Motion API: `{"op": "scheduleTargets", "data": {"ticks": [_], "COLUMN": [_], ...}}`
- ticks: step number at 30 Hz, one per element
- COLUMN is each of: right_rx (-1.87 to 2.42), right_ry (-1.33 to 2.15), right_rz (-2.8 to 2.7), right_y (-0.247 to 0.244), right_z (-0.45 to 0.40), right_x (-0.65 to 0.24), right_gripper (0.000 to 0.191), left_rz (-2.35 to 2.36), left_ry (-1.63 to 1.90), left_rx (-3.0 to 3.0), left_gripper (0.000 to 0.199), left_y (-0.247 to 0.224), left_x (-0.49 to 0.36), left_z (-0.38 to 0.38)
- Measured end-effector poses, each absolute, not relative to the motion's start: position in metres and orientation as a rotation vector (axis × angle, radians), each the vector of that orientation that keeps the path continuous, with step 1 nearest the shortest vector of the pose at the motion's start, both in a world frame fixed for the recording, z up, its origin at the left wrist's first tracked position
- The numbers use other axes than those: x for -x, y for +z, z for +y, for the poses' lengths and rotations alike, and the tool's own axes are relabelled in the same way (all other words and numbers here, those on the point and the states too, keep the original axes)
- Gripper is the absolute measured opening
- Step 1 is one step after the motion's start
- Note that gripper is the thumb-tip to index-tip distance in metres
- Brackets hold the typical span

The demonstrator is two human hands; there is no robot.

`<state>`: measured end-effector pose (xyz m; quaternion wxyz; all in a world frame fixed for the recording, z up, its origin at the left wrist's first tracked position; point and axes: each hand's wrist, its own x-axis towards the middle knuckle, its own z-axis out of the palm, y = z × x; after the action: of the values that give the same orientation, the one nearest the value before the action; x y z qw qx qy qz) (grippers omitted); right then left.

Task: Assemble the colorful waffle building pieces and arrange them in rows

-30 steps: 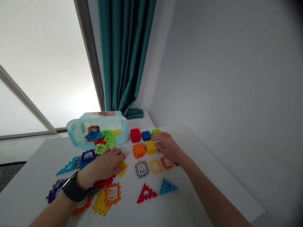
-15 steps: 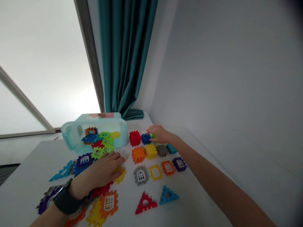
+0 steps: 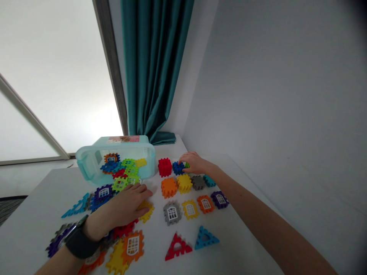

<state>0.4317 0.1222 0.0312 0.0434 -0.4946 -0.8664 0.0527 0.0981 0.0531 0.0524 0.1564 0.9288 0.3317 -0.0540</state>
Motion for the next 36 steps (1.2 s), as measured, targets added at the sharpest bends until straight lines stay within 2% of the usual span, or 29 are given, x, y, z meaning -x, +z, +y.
{"op": "scheduleTargets", "data": {"ticks": [7, 20, 28, 36], "right_rx": [1.517, 1.545, 1.763, 1.833], "right_ry": [0.124, 0.084, 0.156, 0.294], "right_rz": [-2.591, -2.422, -2.293, -2.292], "right_y": [0.041, 0.064, 0.048, 0.013], "right_z": [0.119, 0.075, 0.068, 0.080], "right_x": [-0.435, -0.495, -0.549, -0.552], "right_gripper": [0.033, 0.031, 0.025, 0.028], "left_rz": [0.942, 0.887, 0.940, 0.932], "left_ry": [-0.147, -0.064, -0.033, -0.021], "left_rx": [-2.657, -2.705, -2.699, -2.701], "left_gripper": [0.035, 0.030, 0.029, 0.028], "left_y": [0.050, 0.030, 0.029, 0.022], "left_x": [-0.098, -0.091, -0.096, -0.093], "left_z": [0.054, 0.060, 0.056, 0.059]}}
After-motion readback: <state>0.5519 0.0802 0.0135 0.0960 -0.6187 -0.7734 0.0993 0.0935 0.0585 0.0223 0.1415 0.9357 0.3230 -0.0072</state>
